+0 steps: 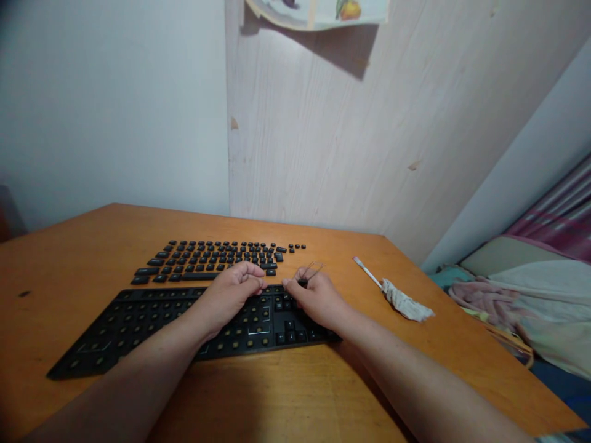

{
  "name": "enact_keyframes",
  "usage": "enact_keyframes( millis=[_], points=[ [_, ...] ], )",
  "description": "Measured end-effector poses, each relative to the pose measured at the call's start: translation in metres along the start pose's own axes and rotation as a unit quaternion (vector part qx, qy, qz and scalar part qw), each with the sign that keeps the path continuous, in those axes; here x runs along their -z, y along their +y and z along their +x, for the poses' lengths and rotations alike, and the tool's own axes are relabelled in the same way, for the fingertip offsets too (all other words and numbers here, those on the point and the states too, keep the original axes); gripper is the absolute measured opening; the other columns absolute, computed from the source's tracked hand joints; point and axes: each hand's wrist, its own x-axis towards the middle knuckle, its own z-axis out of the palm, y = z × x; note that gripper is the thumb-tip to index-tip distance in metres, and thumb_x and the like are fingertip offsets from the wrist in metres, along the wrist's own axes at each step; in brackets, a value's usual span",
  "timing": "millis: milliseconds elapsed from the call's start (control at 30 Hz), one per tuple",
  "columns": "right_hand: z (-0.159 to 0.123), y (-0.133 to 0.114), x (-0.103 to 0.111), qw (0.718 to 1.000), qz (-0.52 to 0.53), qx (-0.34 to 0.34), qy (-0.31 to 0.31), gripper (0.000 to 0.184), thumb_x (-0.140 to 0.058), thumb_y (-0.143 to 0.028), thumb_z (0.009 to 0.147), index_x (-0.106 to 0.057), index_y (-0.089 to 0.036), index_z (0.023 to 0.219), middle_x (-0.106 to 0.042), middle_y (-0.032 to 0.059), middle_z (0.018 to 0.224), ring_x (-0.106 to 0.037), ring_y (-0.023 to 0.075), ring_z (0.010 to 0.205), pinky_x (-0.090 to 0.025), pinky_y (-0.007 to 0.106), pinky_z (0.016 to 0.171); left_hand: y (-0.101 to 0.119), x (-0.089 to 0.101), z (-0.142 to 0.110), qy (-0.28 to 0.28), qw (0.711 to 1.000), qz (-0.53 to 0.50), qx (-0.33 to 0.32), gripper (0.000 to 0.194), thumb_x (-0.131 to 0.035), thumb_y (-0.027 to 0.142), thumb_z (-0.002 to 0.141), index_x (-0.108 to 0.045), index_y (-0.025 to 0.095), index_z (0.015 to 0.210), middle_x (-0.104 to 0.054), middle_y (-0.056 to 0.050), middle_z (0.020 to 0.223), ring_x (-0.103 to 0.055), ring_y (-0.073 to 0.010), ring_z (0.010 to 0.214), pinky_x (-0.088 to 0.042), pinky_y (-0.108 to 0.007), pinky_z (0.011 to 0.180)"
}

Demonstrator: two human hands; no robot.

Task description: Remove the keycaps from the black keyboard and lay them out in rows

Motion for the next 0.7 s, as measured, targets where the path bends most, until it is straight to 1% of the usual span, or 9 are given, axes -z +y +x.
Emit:
enact_keyframes(
  millis=[233, 433, 500, 600, 700],
  points=[
    [0.002, 0.000, -0.006, 0.999, -0.035, -0.003, -0.007, 0.029, -0.058, -0.042, 0.088, -0.053, -0.021, 0.069, -0.051, -0.0035, 0.057, -0.045, 0.0121, 0.052, -0.034, 0.025, 0.051, 0.004, -0.001, -0.003, 0.004, 1.000, 0.003, 0.001, 0.020, -0.061, 0.028, 0.076, -0.060, 0.018, 0.094, -0.065, 0.000, 0.075, -0.060, -0.0166, 0.072, -0.042, -0.027, 0.068],
    [0.004, 0.005, -0.012, 0.996, -0.082, -0.034, -0.009, 0.024, -0.058, -0.039, 0.086, -0.051, -0.021, 0.071, -0.050, -0.0045, 0.055, -0.044, 0.0120, 0.050, -0.031, 0.025, 0.049, 0.005, -0.001, -0.004, 0.006, 1.000, 0.004, -0.003, 0.019, -0.061, 0.027, 0.076, -0.060, 0.017, 0.093, -0.064, 0.001, 0.073, -0.058, -0.0158, 0.070, -0.041, -0.027, 0.067],
    [0.005, 0.006, -0.013, 0.995, -0.090, -0.034, -0.010, 0.024, -0.058, -0.038, 0.086, -0.051, -0.021, 0.071, -0.051, -0.0040, 0.056, -0.045, 0.0121, 0.051, -0.031, 0.025, 0.049, 0.004, -0.002, -0.004, 0.008, 1.000, 0.004, -0.005, 0.019, -0.062, 0.026, 0.076, -0.060, 0.017, 0.092, -0.063, 0.001, 0.072, -0.057, -0.0158, 0.070, -0.041, -0.027, 0.066],
    [0.005, 0.007, -0.014, 0.997, -0.071, -0.028, -0.013, 0.023, -0.059, -0.037, 0.085, -0.052, -0.021, 0.070, -0.051, -0.0038, 0.056, -0.046, 0.0119, 0.051, -0.032, 0.024, 0.049, 0.005, -0.002, -0.004, 0.009, 1.000, 0.009, -0.004, 0.018, -0.062, 0.026, 0.076, -0.060, 0.017, 0.092, -0.063, 0.001, 0.072, -0.057, -0.0154, 0.068, -0.041, -0.026, 0.064],
    [0.004, 0.009, -0.015, 0.999, -0.034, -0.017, 0.003, 0.022, -0.062, -0.036, 0.083, -0.053, -0.021, 0.069, -0.051, -0.0038, 0.057, -0.045, 0.0117, 0.051, -0.033, 0.024, 0.049, 0.005, -0.003, -0.005, 0.002, 1.000, 0.020, -0.003, 0.019, -0.061, 0.027, 0.076, -0.060, 0.017, 0.093, -0.062, 0.002, 0.072, -0.055, -0.0148, 0.065, -0.040, -0.026, 0.062]
  ],
)
